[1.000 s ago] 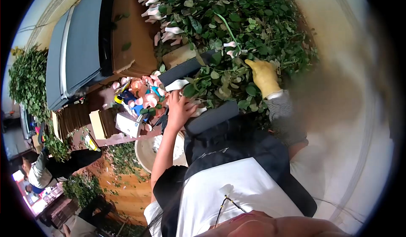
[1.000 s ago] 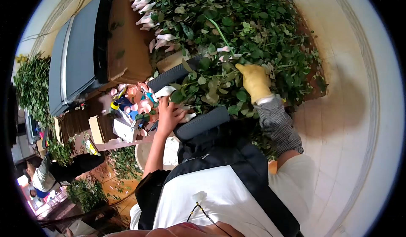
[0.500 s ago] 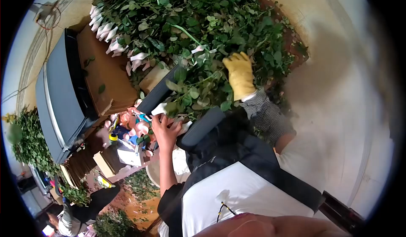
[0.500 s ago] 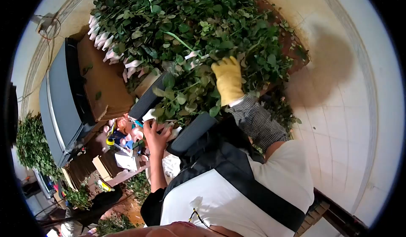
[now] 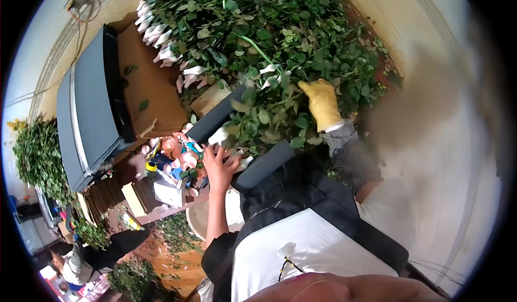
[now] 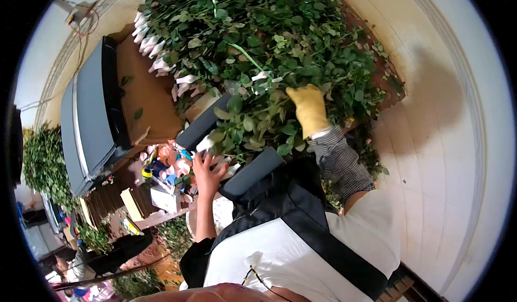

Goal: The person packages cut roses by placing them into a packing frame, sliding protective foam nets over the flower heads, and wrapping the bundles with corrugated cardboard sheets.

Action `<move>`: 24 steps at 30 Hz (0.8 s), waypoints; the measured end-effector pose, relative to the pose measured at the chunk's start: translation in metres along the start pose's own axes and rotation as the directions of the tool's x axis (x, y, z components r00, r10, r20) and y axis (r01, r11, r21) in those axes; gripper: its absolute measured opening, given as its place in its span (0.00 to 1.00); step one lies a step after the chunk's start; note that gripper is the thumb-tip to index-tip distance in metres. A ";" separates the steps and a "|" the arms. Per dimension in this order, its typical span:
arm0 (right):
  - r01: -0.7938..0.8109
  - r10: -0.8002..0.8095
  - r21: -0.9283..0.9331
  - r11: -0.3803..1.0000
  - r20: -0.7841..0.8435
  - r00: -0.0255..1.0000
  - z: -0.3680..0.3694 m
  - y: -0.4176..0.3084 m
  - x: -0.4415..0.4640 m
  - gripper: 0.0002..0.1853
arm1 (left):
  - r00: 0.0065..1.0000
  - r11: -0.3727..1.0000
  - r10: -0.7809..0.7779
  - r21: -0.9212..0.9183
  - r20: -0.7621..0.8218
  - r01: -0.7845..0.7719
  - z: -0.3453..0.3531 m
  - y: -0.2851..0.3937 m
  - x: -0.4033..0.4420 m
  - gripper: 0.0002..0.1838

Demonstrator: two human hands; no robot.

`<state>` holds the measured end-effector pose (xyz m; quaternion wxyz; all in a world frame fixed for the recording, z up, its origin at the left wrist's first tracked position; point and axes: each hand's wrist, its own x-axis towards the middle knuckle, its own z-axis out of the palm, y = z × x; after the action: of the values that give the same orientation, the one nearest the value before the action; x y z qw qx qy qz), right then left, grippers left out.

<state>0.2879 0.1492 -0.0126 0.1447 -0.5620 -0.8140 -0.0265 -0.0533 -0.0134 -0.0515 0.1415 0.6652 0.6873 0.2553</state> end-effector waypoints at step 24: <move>0.321 -0.302 0.468 0.823 -0.118 0.946 -0.048 -0.106 0.036 0.20 | 0.844 0.668 -0.534 -0.581 0.062 0.465 -0.008 -0.023 -0.057 0.19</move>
<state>0.1883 0.1332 0.0560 0.2892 -0.3671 -0.8725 0.1423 -0.0732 -0.0703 -0.0652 0.3606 0.3608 0.7396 0.4390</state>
